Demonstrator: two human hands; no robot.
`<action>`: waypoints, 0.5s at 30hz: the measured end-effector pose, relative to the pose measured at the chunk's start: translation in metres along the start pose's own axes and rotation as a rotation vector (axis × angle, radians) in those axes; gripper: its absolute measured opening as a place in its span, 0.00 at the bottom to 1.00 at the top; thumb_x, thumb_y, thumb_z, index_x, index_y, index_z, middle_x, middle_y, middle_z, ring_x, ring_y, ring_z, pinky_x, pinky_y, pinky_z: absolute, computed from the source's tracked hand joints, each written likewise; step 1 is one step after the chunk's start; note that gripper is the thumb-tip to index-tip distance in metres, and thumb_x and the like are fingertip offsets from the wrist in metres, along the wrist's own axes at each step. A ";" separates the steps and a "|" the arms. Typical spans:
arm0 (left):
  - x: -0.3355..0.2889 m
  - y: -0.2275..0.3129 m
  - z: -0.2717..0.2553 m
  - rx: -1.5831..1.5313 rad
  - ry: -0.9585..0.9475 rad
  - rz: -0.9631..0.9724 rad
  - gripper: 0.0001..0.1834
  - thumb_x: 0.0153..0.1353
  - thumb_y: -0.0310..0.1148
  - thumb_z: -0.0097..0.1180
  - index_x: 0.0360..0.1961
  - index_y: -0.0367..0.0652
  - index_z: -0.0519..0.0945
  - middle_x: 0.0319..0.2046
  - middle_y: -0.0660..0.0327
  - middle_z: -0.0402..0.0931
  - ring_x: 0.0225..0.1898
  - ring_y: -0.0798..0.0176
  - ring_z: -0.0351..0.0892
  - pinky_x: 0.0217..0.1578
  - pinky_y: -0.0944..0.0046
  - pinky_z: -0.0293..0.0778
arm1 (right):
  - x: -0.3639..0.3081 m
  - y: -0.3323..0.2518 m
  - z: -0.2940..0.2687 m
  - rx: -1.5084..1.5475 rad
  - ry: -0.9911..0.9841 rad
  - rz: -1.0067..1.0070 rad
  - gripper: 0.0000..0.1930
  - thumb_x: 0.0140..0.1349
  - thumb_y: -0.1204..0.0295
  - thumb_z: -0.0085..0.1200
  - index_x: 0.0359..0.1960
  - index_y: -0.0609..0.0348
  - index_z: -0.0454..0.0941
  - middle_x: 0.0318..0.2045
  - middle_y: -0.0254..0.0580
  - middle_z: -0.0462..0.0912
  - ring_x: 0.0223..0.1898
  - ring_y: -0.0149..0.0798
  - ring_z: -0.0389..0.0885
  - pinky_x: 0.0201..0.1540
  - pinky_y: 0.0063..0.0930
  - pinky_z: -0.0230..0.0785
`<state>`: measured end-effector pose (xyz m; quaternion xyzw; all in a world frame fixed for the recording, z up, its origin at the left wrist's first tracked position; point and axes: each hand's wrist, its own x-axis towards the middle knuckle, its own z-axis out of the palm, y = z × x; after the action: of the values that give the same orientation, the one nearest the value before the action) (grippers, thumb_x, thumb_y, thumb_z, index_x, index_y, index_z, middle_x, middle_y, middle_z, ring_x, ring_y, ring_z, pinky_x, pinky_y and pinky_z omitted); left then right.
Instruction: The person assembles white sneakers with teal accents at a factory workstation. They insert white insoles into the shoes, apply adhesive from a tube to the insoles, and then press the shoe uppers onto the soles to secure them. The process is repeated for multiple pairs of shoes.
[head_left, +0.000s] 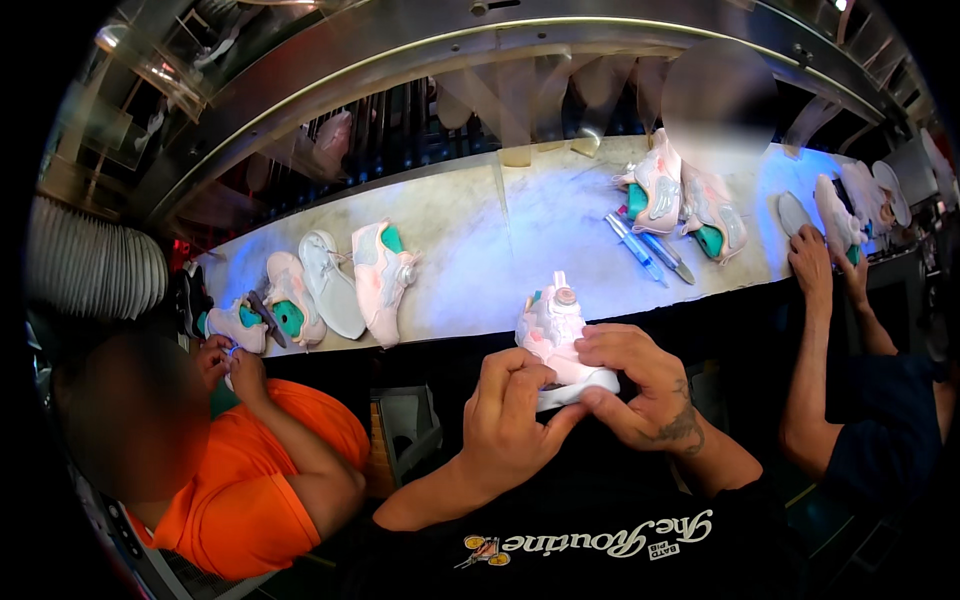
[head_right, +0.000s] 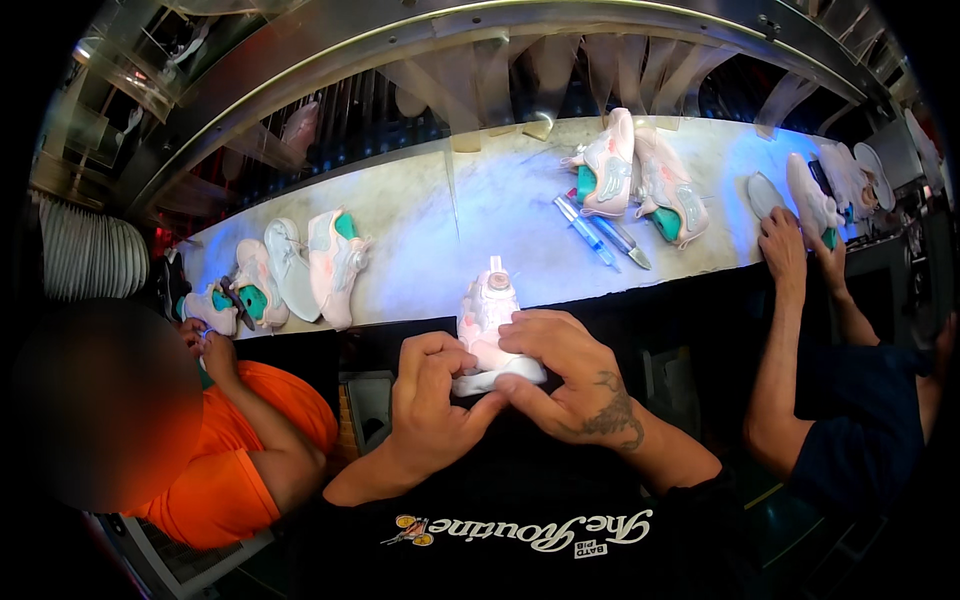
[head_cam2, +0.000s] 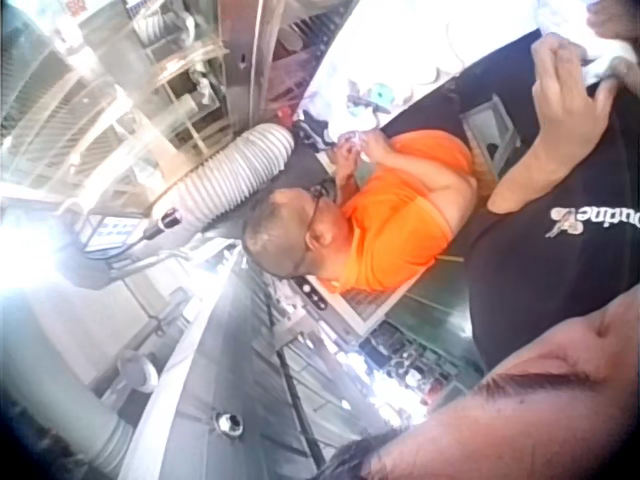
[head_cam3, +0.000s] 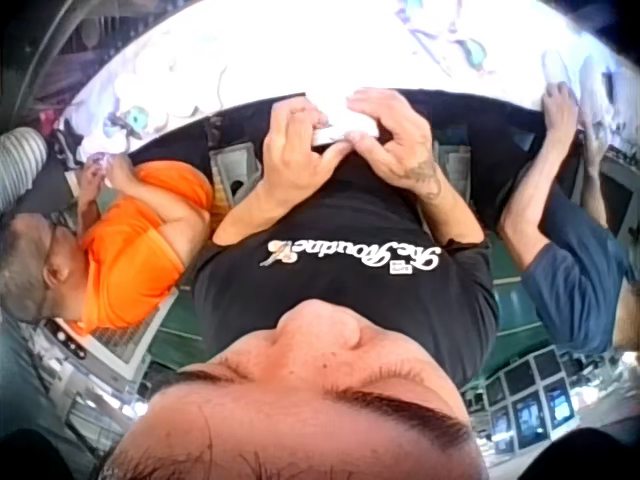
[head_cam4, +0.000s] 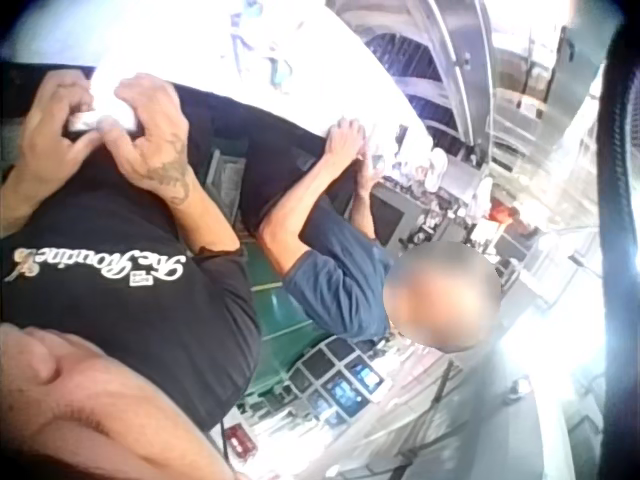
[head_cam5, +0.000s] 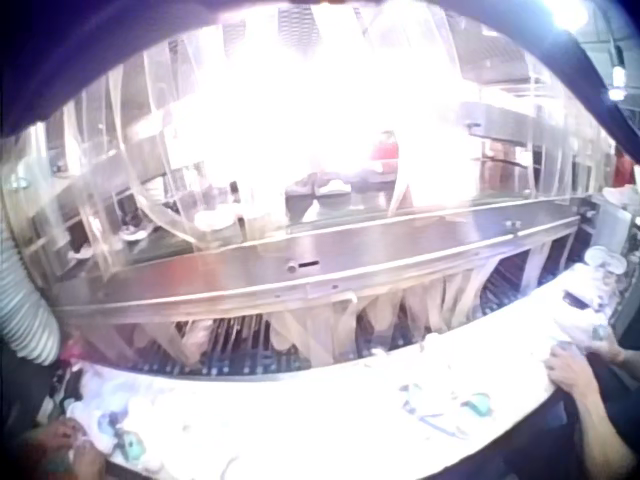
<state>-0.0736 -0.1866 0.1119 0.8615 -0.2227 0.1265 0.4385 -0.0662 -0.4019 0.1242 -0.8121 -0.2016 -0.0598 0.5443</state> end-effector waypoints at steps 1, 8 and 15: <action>-0.001 -0.001 0.000 0.019 0.022 0.026 0.32 0.45 0.30 0.89 0.46 0.39 0.78 0.45 0.51 0.79 0.41 0.52 0.81 0.36 0.57 0.80 | -0.001 0.001 0.000 0.025 -0.018 0.022 0.17 0.64 0.77 0.69 0.55 0.66 0.88 0.53 0.52 0.90 0.59 0.56 0.88 0.64 0.45 0.79; -0.006 -0.011 0.004 0.009 0.103 0.122 0.29 0.43 0.36 0.90 0.40 0.41 0.80 0.39 0.56 0.78 0.35 0.52 0.79 0.29 0.57 0.76 | -0.015 0.024 0.008 0.309 -0.058 0.167 0.17 0.65 0.75 0.72 0.56 0.64 0.87 0.56 0.46 0.90 0.65 0.51 0.82 0.65 0.42 0.77; 0.000 -0.024 -0.003 -0.053 0.030 0.043 0.31 0.41 0.36 0.91 0.37 0.42 0.78 0.35 0.56 0.78 0.35 0.52 0.78 0.33 0.56 0.74 | -0.003 0.014 0.000 0.147 -0.122 -0.004 0.17 0.60 0.76 0.77 0.49 0.65 0.85 0.55 0.50 0.90 0.66 0.55 0.80 0.69 0.48 0.73</action>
<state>-0.0615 -0.1716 0.0969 0.8426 -0.2377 0.1429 0.4617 -0.0631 -0.4068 0.1111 -0.7716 -0.2400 0.0035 0.5891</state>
